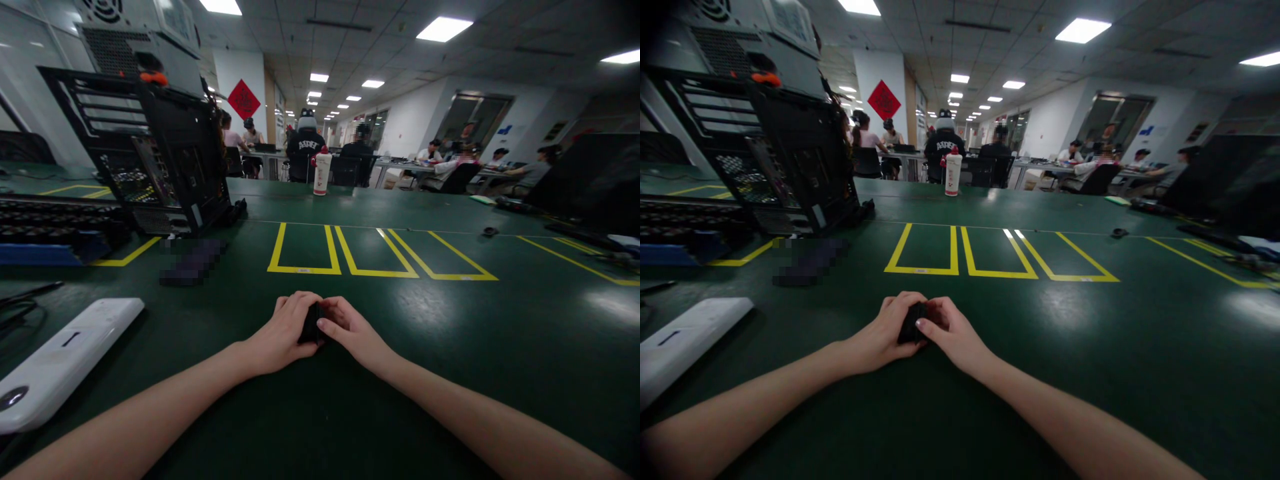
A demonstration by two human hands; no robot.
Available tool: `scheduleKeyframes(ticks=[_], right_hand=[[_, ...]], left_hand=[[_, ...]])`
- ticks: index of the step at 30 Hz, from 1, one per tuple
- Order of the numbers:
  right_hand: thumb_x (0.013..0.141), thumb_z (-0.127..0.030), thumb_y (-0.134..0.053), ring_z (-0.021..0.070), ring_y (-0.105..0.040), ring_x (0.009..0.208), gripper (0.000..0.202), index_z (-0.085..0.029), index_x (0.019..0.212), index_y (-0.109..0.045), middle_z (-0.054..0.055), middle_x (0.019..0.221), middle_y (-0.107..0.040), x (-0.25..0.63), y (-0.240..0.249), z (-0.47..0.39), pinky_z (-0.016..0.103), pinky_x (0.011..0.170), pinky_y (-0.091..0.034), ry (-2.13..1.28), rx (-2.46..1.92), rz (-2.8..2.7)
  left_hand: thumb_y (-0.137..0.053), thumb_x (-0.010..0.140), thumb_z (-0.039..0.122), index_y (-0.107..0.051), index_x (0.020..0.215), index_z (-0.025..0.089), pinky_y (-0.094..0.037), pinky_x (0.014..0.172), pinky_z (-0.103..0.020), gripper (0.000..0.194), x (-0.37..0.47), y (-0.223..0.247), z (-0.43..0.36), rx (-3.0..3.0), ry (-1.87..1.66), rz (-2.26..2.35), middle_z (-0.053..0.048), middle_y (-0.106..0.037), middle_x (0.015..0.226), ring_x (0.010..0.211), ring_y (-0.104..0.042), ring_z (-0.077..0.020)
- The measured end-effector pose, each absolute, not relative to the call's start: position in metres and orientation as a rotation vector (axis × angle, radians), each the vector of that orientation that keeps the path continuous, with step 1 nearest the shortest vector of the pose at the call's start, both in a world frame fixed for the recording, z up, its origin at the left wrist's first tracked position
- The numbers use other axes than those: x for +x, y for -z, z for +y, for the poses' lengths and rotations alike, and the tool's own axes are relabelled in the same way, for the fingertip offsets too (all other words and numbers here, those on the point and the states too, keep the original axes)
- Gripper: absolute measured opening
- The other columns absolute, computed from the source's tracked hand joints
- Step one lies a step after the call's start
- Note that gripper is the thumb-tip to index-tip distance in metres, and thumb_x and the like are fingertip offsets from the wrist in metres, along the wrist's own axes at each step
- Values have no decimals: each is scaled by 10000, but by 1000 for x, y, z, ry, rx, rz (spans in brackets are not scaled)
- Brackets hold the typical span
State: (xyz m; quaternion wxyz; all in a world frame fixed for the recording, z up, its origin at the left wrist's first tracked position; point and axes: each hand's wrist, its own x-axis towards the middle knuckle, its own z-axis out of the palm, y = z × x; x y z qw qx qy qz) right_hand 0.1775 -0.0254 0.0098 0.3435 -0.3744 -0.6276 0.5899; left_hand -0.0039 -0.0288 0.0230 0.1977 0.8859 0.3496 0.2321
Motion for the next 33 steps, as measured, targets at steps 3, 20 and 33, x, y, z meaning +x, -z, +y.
scheduleKeyframes(ticks=[3,20,33], right_hand=[[771,-220,-589,169,-530,986,227,-209,960,-463,16,999,-527,179,-8,-25,370,884,-436,-1581,-846,-1641],[728,-194,-624,189,-507,1058,376,-211,1060,-449,54,1099,-518,180,-3,-28,392,920,-428,-1400,-975,-1582],[676,-204,-679,195,-571,970,282,-179,922,-544,30,967,-602,178,-10,-22,391,867,-453,-1595,-988,-1485]], left_hand=[[-590,754,165,-315,1179,224,-346,896,-417,510,-5,-22,-29,2480,-650,979,-81,-444,1159,1070,-432,-246],[-600,746,183,-295,1184,220,-353,872,-425,535,-2,-19,-27,2486,-686,991,-89,-451,1133,1043,-451,-259],[-589,772,191,-283,1194,217,-350,896,-413,522,-4,-21,-28,2522,-647,980,-95,-424,1168,1077,-423,-245]])
